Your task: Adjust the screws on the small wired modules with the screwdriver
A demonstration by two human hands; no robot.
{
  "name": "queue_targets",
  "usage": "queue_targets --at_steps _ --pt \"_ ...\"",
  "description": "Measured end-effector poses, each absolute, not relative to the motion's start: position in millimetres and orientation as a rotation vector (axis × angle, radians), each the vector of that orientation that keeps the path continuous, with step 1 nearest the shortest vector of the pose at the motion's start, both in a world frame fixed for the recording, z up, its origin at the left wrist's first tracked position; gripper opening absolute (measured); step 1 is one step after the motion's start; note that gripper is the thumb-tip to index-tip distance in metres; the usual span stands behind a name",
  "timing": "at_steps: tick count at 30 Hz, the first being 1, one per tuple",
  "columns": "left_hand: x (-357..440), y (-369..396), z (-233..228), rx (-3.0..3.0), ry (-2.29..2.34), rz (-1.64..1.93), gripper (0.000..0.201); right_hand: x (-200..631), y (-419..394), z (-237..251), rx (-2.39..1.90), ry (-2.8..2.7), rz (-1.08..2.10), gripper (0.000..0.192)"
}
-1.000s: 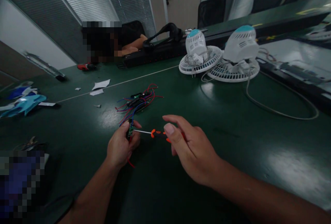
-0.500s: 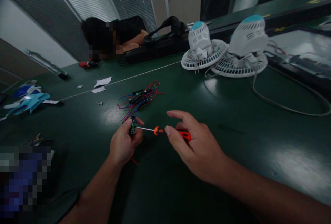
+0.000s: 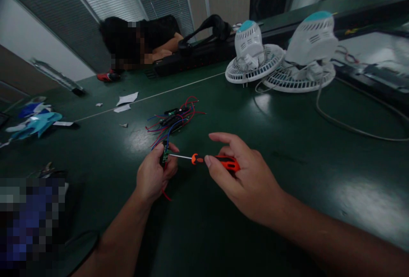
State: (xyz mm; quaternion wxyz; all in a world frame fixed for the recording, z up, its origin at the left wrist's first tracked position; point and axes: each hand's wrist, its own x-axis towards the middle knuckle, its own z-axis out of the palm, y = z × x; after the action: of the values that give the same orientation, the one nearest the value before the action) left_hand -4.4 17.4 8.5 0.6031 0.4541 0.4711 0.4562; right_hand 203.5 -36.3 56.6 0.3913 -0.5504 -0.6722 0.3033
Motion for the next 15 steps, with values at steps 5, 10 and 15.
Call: queue_targets --at_steps 5,10,15 --pt "-5.7 17.0 7.2 1.063 1.095 1.052 0.034 201.9 -35.5 56.0 -1.399 -1.685 0.757 0.036" --pt "-4.6 17.2 8.4 1.058 1.096 1.051 0.034 200.8 -34.6 57.7 -1.409 -1.666 0.759 0.038" --pt "-4.4 17.8 9.4 1.079 1.110 1.042 0.033 202.4 -36.9 57.4 -1.404 -1.659 0.783 0.037"
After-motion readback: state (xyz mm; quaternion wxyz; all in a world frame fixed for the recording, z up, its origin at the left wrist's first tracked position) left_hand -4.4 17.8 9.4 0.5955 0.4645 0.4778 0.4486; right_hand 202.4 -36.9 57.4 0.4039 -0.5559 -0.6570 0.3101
